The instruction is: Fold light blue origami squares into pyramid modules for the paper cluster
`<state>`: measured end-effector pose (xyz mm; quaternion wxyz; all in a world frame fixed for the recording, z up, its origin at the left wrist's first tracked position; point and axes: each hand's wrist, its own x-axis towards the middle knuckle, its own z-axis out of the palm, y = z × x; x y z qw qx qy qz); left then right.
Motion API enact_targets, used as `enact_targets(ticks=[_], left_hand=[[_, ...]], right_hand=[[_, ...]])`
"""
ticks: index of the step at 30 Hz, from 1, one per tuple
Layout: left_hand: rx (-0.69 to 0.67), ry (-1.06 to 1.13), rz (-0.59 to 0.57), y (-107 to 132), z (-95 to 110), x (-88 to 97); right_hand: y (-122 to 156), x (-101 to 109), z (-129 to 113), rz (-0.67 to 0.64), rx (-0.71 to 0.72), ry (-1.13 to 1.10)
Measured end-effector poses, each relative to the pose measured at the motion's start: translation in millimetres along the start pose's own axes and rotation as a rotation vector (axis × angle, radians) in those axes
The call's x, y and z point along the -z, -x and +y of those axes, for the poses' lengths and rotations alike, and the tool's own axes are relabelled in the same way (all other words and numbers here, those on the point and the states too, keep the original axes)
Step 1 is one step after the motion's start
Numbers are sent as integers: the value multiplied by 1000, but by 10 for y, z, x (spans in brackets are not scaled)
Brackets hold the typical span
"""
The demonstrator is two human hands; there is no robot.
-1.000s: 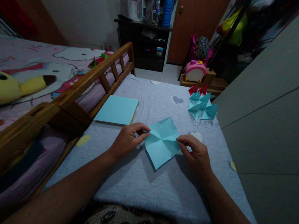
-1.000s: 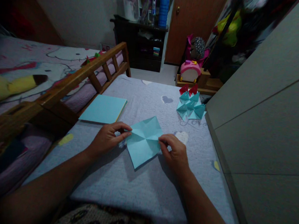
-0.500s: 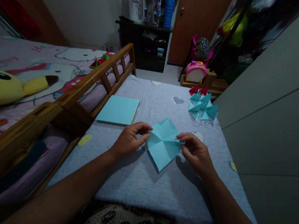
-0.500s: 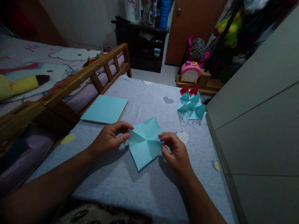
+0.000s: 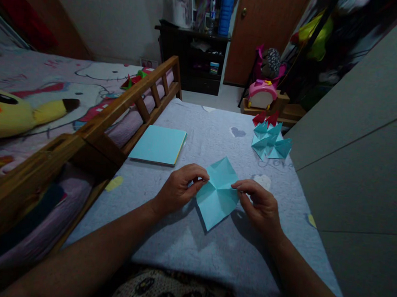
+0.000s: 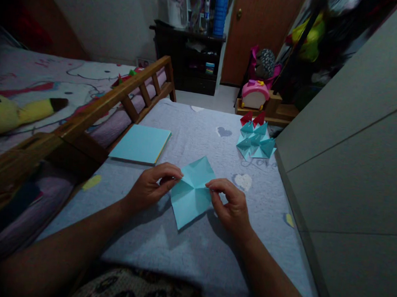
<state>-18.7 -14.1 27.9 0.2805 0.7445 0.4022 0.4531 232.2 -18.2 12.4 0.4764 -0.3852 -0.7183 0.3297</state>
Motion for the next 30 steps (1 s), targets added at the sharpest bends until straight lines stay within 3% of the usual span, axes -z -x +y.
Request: enact_targets(ticks=[4, 8, 14, 30], left_hand=[[-92, -36, 8, -5, 8, -85], [-145, -58, 9, -32, 41, -159], [-239, -67, -24, -68, 91, -247], [-269, -75, -53, -76, 120, -303]], right_hand=[[1, -46, -18, 28, -12, 17], [-30, -54, -93, -18, 66, -8], [-55, -49, -193, 14, 154, 92], [-50, -76, -206, -5, 183, 102]])
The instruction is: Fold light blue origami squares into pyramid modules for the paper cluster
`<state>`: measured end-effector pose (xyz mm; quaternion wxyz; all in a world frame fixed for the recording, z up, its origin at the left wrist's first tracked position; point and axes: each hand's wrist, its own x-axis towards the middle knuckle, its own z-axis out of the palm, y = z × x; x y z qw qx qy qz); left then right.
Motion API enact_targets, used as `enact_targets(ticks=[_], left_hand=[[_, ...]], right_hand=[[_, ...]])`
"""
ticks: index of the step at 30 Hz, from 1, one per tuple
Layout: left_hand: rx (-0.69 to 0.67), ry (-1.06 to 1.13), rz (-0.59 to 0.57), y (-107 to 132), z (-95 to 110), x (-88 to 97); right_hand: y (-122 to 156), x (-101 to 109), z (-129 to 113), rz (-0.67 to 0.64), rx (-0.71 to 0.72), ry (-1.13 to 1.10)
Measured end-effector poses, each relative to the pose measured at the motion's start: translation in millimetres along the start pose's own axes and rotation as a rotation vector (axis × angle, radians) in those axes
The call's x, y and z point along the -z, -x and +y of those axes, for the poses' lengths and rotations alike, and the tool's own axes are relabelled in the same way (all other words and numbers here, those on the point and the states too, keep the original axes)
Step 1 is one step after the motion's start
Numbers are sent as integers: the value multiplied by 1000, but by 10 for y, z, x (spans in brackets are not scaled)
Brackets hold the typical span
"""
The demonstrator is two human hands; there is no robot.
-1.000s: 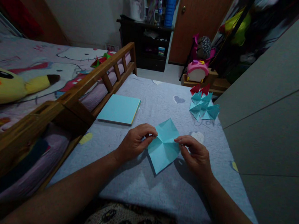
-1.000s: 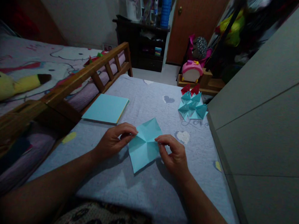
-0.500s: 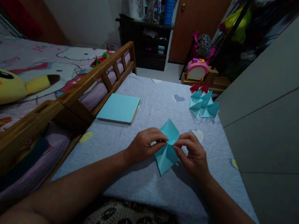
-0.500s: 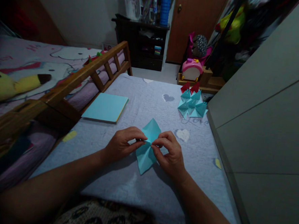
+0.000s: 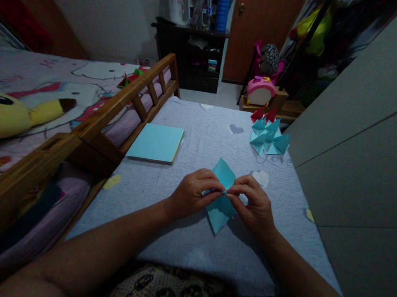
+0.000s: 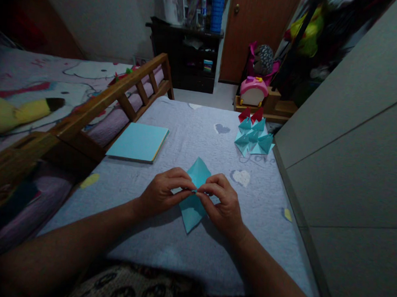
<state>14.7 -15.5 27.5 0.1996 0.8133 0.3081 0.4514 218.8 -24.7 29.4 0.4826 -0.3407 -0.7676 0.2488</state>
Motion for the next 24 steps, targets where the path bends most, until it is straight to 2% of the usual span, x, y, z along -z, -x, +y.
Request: enact_targets(ticks=[5, 10, 14, 19, 24], left_hand=[[6, 13, -13, 0, 26, -6], [83, 48, 15, -49, 37, 84], [239, 180, -23, -86, -3, 163], [516, 369, -127, -97, -68, 141], [639, 439, -148, -118, -116, 83]], right_hand=[[6, -4, 7, -22, 20, -7], [38, -11, 28, -103, -43, -18], [44, -17, 47, -153, -80, 0], [17, -29, 87, -148, -158, -47], [-25, -73, 115, -152, -358, -91]])
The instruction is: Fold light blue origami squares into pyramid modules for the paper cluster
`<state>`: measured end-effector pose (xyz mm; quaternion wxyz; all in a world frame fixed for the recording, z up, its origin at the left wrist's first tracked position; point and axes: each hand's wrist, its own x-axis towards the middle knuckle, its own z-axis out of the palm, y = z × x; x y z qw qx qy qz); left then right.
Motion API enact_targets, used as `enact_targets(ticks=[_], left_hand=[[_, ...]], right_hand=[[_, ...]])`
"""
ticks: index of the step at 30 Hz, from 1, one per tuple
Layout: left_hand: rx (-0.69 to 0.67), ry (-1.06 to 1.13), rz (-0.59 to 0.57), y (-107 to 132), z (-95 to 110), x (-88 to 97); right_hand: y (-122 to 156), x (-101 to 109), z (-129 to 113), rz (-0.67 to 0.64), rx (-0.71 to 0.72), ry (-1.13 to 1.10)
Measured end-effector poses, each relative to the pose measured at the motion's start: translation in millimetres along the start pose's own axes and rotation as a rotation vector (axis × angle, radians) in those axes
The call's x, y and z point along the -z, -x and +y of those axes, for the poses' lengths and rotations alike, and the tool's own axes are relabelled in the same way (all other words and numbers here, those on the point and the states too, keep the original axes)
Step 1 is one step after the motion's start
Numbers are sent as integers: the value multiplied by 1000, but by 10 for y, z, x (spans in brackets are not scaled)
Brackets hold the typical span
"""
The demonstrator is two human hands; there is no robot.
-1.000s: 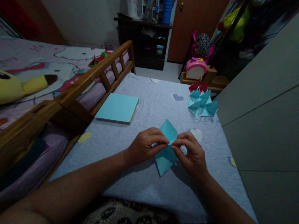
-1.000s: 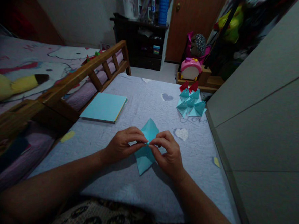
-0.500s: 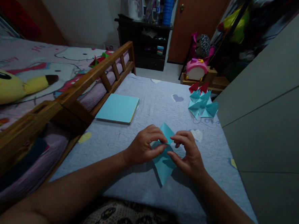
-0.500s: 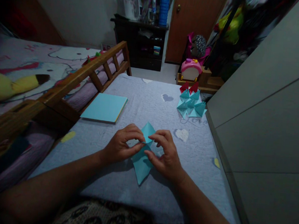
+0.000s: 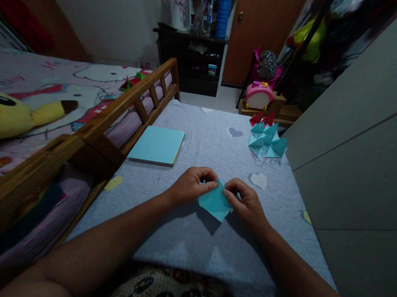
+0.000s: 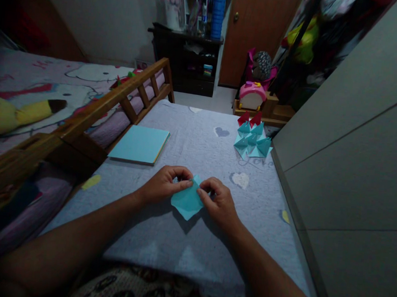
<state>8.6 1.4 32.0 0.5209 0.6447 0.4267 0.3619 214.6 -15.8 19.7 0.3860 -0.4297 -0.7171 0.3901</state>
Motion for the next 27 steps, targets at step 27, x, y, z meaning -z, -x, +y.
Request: enact_targets(ticks=[27], left_hand=[[250, 67, -169, -457, -169, 88]], right_hand=[[-260, 70, 183, -91, -261, -47]])
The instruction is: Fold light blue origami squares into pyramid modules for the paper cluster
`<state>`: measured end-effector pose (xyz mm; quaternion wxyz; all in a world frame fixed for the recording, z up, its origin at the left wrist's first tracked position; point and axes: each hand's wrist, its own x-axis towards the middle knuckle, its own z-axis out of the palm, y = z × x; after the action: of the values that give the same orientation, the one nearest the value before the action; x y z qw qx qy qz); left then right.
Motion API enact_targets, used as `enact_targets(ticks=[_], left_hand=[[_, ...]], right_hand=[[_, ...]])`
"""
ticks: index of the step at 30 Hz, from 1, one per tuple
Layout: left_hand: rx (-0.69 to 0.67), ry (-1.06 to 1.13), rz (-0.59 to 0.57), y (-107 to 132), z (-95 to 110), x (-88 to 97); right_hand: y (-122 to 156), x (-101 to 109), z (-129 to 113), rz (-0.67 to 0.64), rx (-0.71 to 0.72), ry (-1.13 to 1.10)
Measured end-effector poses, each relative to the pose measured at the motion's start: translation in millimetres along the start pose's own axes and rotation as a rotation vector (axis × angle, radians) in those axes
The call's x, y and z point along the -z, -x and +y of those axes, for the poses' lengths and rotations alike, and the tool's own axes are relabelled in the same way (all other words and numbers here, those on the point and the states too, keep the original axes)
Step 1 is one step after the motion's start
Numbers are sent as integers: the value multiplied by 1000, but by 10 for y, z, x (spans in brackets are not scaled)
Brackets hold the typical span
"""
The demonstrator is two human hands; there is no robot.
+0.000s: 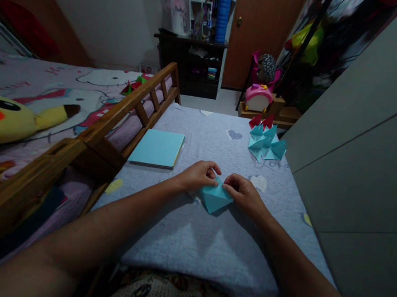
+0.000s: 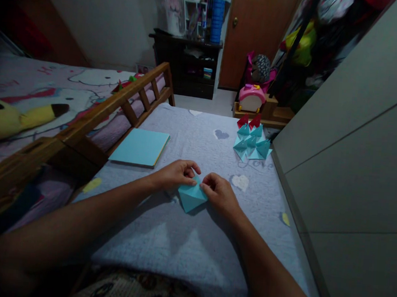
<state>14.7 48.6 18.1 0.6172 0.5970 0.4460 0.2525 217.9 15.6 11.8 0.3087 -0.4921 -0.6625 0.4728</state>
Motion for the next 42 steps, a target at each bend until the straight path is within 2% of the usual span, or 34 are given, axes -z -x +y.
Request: enact_targets(ticks=[6, 10, 13, 16, 19, 26, 34, 42], left_hand=[[-1, 24, 41, -12, -34, -33], [-98, 75, 173, 16, -45, -13], [-123, 31, 246, -6, -47, 13], [-74, -78, 212, -75, -41, 34], [-30, -144, 164, -159, -36, 56], [-8, -244, 131, -243, -24, 90], [-57, -385, 113, -260, -28, 108], [-96, -489, 137, -240, -69, 131]], right_hand=[[45, 100, -39, 77, 23, -9], [56, 89, -14, 142, 59, -6], [68, 75, 1, 205, 169, 95], [98, 59, -8, 212, 341, 194], [129, 17, -19, 140, 451, 227], [101, -119, 48, 133, 283, 318], [71, -105, 89, 108, 261, 404], [66, -72, 77, 29, 237, 449]])
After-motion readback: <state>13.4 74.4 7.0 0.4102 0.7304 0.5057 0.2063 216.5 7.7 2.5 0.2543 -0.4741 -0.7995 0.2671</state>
